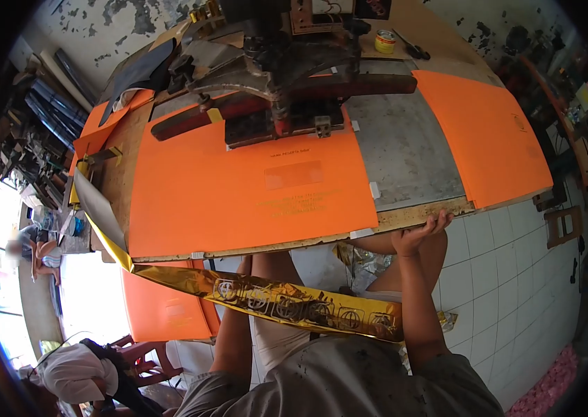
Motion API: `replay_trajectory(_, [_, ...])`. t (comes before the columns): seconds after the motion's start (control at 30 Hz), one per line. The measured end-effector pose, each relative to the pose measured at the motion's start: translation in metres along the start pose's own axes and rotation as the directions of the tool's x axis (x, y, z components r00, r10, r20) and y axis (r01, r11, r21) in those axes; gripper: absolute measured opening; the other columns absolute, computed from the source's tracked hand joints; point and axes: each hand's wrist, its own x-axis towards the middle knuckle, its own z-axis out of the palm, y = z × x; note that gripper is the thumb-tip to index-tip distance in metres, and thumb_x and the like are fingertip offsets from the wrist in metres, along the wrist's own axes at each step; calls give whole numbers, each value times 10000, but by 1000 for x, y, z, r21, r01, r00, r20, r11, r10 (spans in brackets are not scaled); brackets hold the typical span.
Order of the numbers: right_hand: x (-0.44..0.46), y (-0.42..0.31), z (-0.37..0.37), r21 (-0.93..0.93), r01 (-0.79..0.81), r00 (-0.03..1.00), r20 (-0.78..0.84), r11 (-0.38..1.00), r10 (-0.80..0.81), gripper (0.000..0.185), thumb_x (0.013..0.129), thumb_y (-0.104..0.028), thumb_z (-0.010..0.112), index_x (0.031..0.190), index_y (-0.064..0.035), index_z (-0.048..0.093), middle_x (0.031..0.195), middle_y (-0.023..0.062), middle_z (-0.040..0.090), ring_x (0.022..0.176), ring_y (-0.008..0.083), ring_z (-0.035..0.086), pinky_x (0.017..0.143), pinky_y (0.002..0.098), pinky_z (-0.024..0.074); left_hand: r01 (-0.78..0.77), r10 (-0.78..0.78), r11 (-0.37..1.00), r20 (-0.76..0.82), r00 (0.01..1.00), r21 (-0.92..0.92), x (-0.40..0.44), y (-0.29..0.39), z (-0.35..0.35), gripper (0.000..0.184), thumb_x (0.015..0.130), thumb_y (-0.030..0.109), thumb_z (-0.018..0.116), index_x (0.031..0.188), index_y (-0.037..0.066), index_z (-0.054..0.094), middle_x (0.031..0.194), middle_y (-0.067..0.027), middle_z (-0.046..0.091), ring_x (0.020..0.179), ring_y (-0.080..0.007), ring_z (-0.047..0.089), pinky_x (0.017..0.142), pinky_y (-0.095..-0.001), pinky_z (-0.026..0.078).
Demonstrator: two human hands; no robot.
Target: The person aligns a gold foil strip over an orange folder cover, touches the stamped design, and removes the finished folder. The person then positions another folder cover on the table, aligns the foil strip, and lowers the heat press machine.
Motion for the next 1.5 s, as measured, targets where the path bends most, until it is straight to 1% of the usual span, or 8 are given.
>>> replay_trajectory(0.07, [-3, 3, -1, 10, 8, 1000, 15, 1000, -8, 834, 1000, -586, 572, 1587, -98, 236, 1667, 203, 208, 1595, 459, 75, 1262, 682, 80, 12, -12, 1000, 1, 1000, -6, 0, -2, 2, 639, 971, 450, 732, 1447, 62, 557, 1267, -159, 700, 1160, -280, 673, 955, -479, 541])
replay_trajectory(0.27, [-6, 4, 1, -13, 9, 1000, 12, 1000, -9, 833, 991, -574, 602, 1566, -96, 236, 1661, 202, 204, 1593, 471, 67, 1259, 688, 81, 25, -25, 999, 15, 1000, -22, 2, -6, 19, 636, 971, 450, 731, 1445, 63, 559, 1263, -157, 701, 1156, -279, 674, 952, -477, 542])
replay_trajectory(0.47, [-8, 5, 4, -24, 9, 1000, -4, 1000, -9, 842, 992, -587, 595, 1575, -106, 227, 1665, 197, 191, 1596, 465, 60, 1258, 690, 82, 40, -40, 999, 16, 999, -32, -2, -9, 26, 634, 971, 451, 730, 1443, 64, 560, 1259, -154, 702, 1152, -277, 675, 949, -476, 543])
replay_trajectory(0.67, [-10, 6, -1, -9, -1, 999, 45, 1000, 1, 870, 994, -593, 603, 1607, -126, 198, 1678, 183, 167, 1599, 466, 47, 1257, 694, 78, 53, -53, 998, 12, 999, -39, -2, -12, 23, 631, 972, 452, 729, 1442, 65, 562, 1256, -152, 704, 1148, -276, 676, 947, -475, 544])
replay_trajectory(0.87, [-4, -1, 3, -25, 5, 1000, -5, 1000, -5, 859, 1006, -604, 581, 1609, -123, 205, 1678, 184, 174, 1597, 470, 54, 1256, 698, 79, 61, -60, 997, 13, 998, -36, 0, -13, 21, 629, 972, 453, 729, 1440, 66, 564, 1252, -150, 705, 1144, -274, 677, 944, -473, 544])
replay_trajectory(0.97, [-6, 0, 3, -11, -18, 1000, -10, 1000, 17, 818, 1010, -605, 575, 1608, -164, 233, 1664, 169, 205, 1603, 449, 54, 1264, 681, 86, 59, -59, 997, 15, 998, -41, 1, -13, 21, 628, 972, 453, 728, 1439, 66, 564, 1250, -149, 706, 1142, -274, 677, 942, -473, 545])
replay_trajectory(1.27, [-5, 0, 7, -34, -13, 999, -30, 999, 12, 837, 1003, -651, 547, 1604, -164, 225, 1662, 171, 193, 1596, 450, 52, 1257, 688, 79, 60, -59, 997, 22, 998, -50, 6, -13, 28, 624, 973, 454, 727, 1436, 68, 567, 1245, -145, 708, 1136, -271, 679, 938, -470, 546])
replay_trajectory(1.5, [-9, 1, 3, -15, -20, 1000, 9, 1000, 20, 832, 1007, -601, 573, 1606, -148, 216, 1665, 183, 192, 1592, 466, 60, 1251, 700, 80, 63, -61, 996, 28, 998, -57, 12, -13, 38, 621, 974, 455, 726, 1434, 69, 569, 1240, -143, 709, 1132, -269, 680, 934, -469, 547])
